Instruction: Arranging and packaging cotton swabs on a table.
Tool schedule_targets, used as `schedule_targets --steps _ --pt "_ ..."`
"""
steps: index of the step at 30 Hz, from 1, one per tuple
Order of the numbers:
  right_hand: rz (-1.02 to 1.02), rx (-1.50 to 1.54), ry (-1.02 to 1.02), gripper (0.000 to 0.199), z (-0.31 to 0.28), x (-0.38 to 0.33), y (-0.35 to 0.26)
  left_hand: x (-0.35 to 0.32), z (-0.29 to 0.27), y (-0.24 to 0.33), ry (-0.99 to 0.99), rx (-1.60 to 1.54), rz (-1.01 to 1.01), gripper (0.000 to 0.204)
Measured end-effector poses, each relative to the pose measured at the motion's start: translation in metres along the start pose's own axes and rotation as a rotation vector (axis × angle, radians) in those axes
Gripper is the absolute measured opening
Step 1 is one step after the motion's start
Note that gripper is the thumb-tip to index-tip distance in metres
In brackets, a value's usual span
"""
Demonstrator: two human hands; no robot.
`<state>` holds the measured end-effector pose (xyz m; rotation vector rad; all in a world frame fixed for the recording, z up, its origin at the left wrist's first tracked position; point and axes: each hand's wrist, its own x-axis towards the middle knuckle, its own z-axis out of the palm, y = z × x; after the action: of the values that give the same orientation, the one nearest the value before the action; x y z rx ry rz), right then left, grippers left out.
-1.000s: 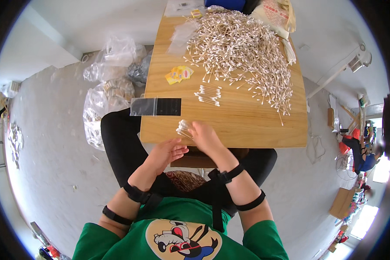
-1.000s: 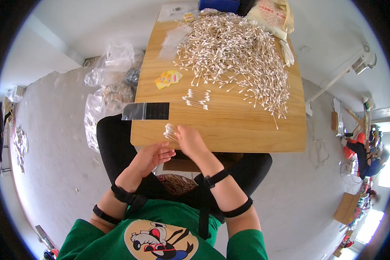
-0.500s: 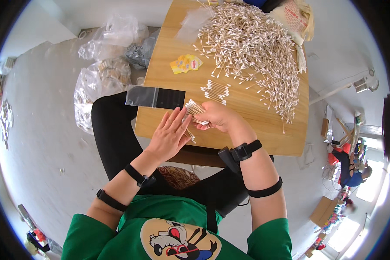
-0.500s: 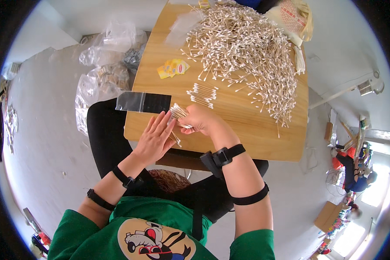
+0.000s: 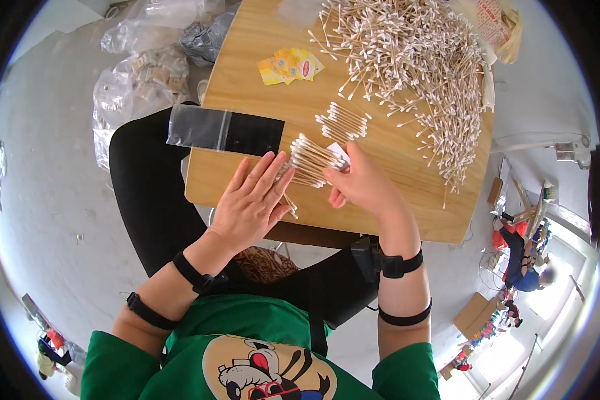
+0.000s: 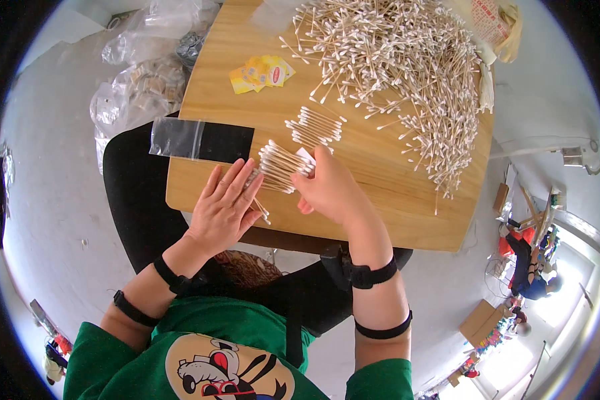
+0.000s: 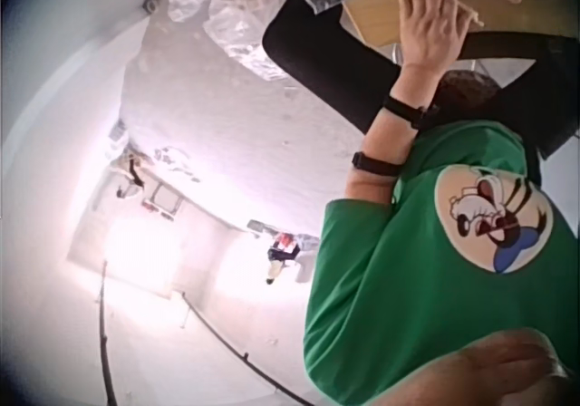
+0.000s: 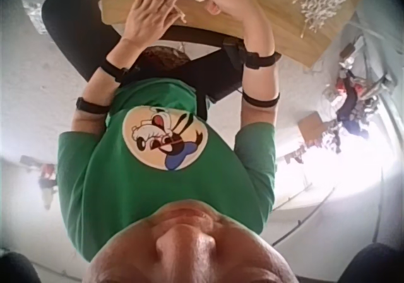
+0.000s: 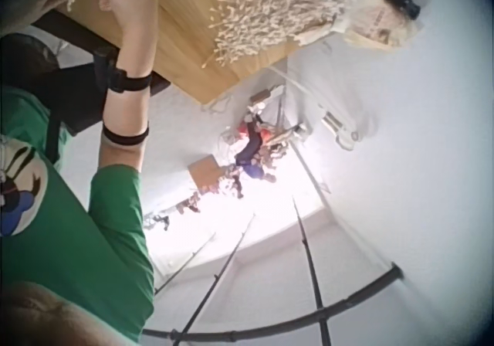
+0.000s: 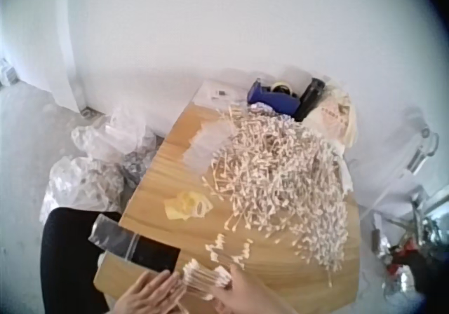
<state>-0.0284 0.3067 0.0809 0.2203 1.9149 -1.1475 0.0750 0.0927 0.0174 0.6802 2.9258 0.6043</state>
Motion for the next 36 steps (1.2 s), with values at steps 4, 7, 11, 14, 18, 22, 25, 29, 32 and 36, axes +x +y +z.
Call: schedule_targets --steps 4,7,11,14,18,22,25,29,32,36 --pt "0.049 -0.124 0.185 0.03 0.002 -0.009 -0.005 -0.001 -0.001 0.0 -0.021 -0.008 -0.012 0.071" --pt "0.066 -0.156 0.267 0.029 -0.006 -0.013 0.005 0.001 -0.001 0.0 -0.026 -0.019 -0.022 0.072" --pt "-0.077 -0.394 0.445 0.023 -0.017 -0.009 0.052 0.001 -0.004 0.0 -0.01 -0.068 -0.037 0.074" --pt "-0.017 -0.285 0.521 0.022 -0.018 -0.016 0.054 0.001 -0.007 -0.002 -0.028 -0.126 -0.046 0.074" --pt "-0.087 -0.232 0.619 0.023 -0.015 -0.022 0.065 0.001 -0.007 -0.007 0.052 -0.238 -0.06 0.066" --pt "-0.11 -0.02 0.72 0.024 -0.014 -0.027 0.071 0.003 -0.01 -0.007 0.067 -0.279 -0.074 0.056" --pt "-0.17 0.04 0.794 0.022 -0.013 -0.027 0.078 0.0 -0.007 -0.011 0.173 -0.349 -0.016 0.051" --pt "-0.427 -0.214 1.009 0.012 -0.012 -0.011 0.095 0.002 -0.007 -0.006 0.219 -0.339 0.007 0.052" --pt "-0.38 -0.301 1.132 0.011 -0.002 -0.018 0.085 0.007 -0.002 -0.002 0.253 -0.348 -0.061 0.057" --pt "-0.504 -0.373 0.999 0.013 0.026 -0.019 0.068 0.016 -0.001 0.005 0.275 -0.282 -0.089 0.059"
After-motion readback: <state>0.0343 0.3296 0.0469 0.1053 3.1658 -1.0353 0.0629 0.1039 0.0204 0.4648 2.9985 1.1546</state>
